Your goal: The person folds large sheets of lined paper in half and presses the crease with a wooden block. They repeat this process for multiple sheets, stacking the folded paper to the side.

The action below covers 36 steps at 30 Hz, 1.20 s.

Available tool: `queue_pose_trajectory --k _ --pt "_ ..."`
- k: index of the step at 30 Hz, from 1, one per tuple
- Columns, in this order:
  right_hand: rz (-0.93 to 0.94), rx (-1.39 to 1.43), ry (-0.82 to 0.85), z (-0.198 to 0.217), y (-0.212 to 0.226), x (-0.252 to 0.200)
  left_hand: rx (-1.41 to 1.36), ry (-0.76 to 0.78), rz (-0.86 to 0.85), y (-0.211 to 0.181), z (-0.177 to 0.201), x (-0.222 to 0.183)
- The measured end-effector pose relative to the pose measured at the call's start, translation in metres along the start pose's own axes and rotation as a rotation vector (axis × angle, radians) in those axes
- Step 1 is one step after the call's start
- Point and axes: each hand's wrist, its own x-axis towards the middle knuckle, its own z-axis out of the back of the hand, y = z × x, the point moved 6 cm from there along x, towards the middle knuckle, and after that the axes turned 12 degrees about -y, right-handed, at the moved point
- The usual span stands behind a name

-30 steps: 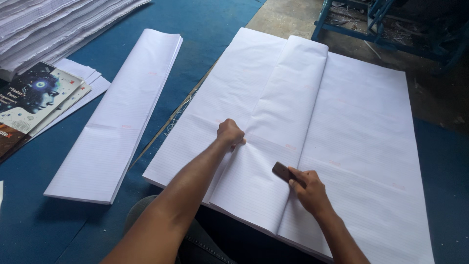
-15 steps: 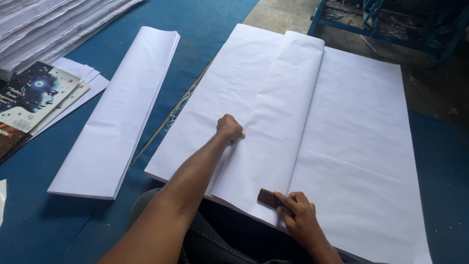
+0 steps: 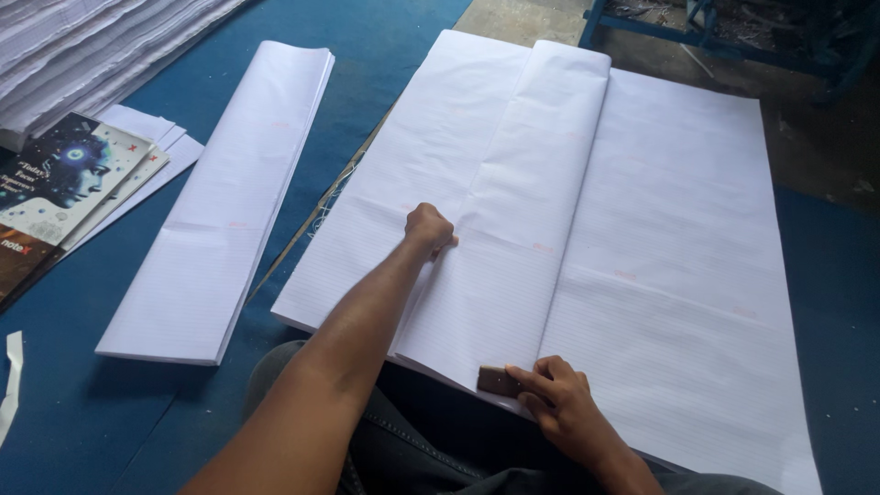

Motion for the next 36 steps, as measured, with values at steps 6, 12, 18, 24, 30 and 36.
queue_pose_trajectory --k 6,12,18,24,30,36 --pt "0.165 -0.027 0.106 0.002 0.004 -0.004 0.058 -0.095 -0.071 0.019 -0.03 0.037" --pt "0.099 0.106 0.213 0.005 0.0 -0.01 0.06 -0.426 -0.374 0.028 -0.048 0.015" --pt "-0.21 0.292 -0.023 0.042 -0.058 0.024 0.387 -0.539 -0.633 0.016 -0.034 -0.06" --pt "-0.386 -0.045 -0.34 0.143 -0.142 0.056 0.379 -0.505 -0.642 0.005 -0.022 -0.076" --pt "-0.77 -0.209 -0.468 0.166 -0.202 0.035 0.36 -0.492 -0.654 0.005 -0.023 -0.077" --pt "-0.958 -0.213 -0.412 0.16 -0.241 0.039 0.331 -0.561 -0.774 0.002 -0.023 -0.085"
